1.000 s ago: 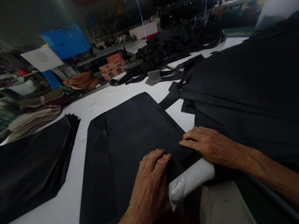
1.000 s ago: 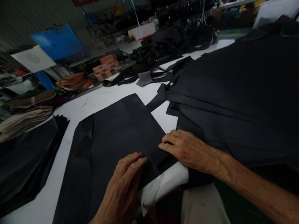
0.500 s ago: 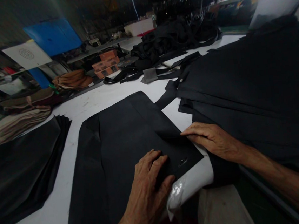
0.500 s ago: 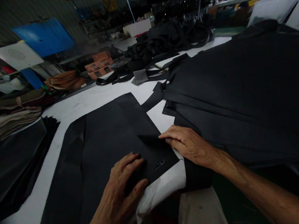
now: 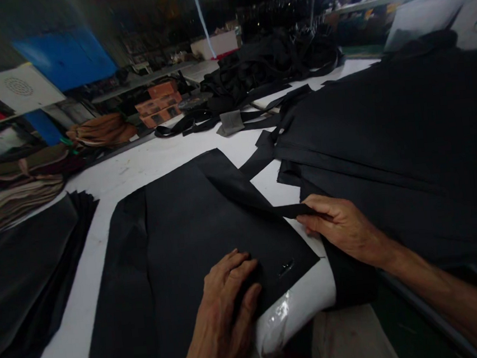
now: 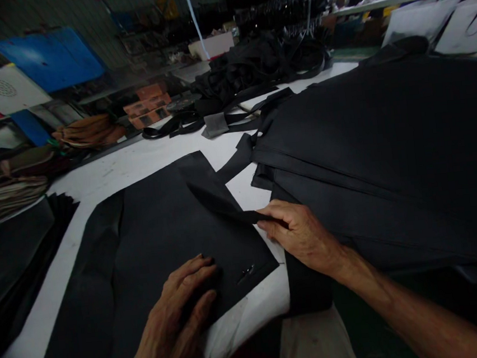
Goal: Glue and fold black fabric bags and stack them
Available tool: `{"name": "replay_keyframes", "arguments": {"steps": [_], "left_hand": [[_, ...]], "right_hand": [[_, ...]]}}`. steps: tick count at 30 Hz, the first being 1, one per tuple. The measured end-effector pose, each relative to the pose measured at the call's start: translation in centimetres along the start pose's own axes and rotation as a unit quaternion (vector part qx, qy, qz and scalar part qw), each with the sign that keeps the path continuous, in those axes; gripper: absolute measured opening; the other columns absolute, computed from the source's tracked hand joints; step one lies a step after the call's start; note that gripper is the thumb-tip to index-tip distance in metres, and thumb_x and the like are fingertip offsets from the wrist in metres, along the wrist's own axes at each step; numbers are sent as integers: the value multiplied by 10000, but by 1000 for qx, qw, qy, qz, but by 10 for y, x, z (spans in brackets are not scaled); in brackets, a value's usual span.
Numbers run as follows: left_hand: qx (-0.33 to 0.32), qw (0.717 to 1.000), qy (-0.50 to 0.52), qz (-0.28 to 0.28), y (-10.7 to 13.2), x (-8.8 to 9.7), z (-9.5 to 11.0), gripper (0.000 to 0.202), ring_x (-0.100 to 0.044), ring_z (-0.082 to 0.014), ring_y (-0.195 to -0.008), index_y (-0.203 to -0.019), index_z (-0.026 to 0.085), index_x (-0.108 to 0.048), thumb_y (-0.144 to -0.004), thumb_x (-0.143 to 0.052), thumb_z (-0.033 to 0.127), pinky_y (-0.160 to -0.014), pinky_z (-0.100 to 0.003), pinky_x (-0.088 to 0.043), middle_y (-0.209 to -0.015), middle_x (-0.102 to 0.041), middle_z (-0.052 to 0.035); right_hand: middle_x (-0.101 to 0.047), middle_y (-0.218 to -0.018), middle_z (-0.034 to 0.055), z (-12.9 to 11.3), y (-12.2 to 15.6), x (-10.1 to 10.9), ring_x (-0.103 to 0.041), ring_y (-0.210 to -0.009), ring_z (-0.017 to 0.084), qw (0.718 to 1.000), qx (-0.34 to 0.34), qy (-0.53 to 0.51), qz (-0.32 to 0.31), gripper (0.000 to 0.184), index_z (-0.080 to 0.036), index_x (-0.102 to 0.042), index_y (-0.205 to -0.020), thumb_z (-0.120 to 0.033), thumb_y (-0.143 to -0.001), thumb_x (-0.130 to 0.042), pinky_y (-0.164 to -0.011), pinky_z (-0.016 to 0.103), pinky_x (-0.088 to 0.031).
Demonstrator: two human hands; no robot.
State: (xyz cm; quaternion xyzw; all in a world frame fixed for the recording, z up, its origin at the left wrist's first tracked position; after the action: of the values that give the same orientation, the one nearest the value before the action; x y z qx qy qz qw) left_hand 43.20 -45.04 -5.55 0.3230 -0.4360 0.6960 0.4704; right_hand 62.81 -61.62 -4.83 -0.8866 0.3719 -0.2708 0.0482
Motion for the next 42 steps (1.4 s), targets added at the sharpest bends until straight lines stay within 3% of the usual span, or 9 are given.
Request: {"name": "replay_keyframes", "arguments": {"steps": [6,18,24,28,30,33,36,39,42], "left_hand": [[-6,997,68,29,0,0,-3,302,-555,-187,-1120,-1134,246,-563,-907,-401,128,-950,-375,-488,-1149,-619,-55],[69,983,156,63,-2,4,1,283,-562,-172,-1083,-1117,233,-561,-920,-387,129,-941,-383,-484,-1147,-600,-55],[-22,998,41,50,-9,6,17,386,-411,-224,-1234,-1231,265,-468,-865,-533,160,-1007,-449,-415,-1308,-463,-71],[-78,995,36,59,-22,5,24,245,-525,-204,-1072,-1104,218,-547,-874,-511,141,-910,-398,-473,-1108,-589,-61],[-78,993,60,70,-26,4,23,188,-579,-175,-940,-1028,200,-573,-885,-479,122,-825,-346,-501,-988,-628,-48],[-36,989,110,94,-27,2,17,171,-608,-144,-851,-981,190,-596,-887,-472,120,-751,-276,-512,-918,-646,-36],[25,983,150,106,-24,2,13,149,-626,-126,-784,-941,195,-621,-887,-486,159,-698,-235,-516,-865,-659,-17],[61,977,168,113,-20,3,11,137,-632,-117,-748,-921,205,-636,-878,-507,187,-669,-214,-514,-832,-668,4],[72,975,174,117,-20,2,10,130,-628,-106,-732,-917,219,-641,-868,-524,191,-670,-201,-509,-822,-669,23]], "right_hand": [[-660,-902,23,-3,3,-2,-621,-846,149,991,109,77,-17,222,-244,-653,-1008,-162,-870,-500,-745,263,-506],[-623,-947,41,0,12,-9,-618,-845,153,958,220,173,-69,410,-255,-620,-1103,-46,-806,-428,-700,269,-530],[-614,-941,54,-10,11,-13,-605,-835,148,949,241,184,-90,360,-232,-626,-1077,-63,-824,-433,-701,276,-518],[-616,-905,48,-19,7,-17,-603,-839,137,961,226,131,-91,336,-222,-646,-1032,-70,-829,-425,-721,268,-510],[-639,-913,42,-21,7,-14,-611,-849,140,978,165,89,-87,293,-226,-654,-1027,-113,-839,-460,-743,273,-507],[-683,-882,49,-20,18,-5,-621,-652,129,994,-77,-9,-75,255,-220,-645,-1073,-286,-849,-542,-560,242,-513],[-698,-950,98,-20,43,5,-556,-459,81,935,-292,-184,-87,312,-201,-664,-1033,-410,-813,-593,-372,185,-431],[-661,-1122,124,-26,69,8,-577,-480,61,872,-357,-326,-71,287,-236,-690,-993,-422,-778,-644,-388,152,-440],[-658,-1138,130,-35,83,7,-587,-498,78,828,-388,-402,-39,305,-261,-711,-974,-411,-708,-716,-392,155,-456]]}}
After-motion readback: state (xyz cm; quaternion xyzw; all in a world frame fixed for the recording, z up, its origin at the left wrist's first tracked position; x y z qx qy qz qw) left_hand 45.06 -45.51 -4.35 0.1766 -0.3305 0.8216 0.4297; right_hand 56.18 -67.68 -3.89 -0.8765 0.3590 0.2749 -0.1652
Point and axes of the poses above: each hand's wrist, its own y-axis away from the middle knuckle, its own x-axis out of the back of the hand, z = x × y, the point moved 1 cm from there along -y, towards the middle knuckle
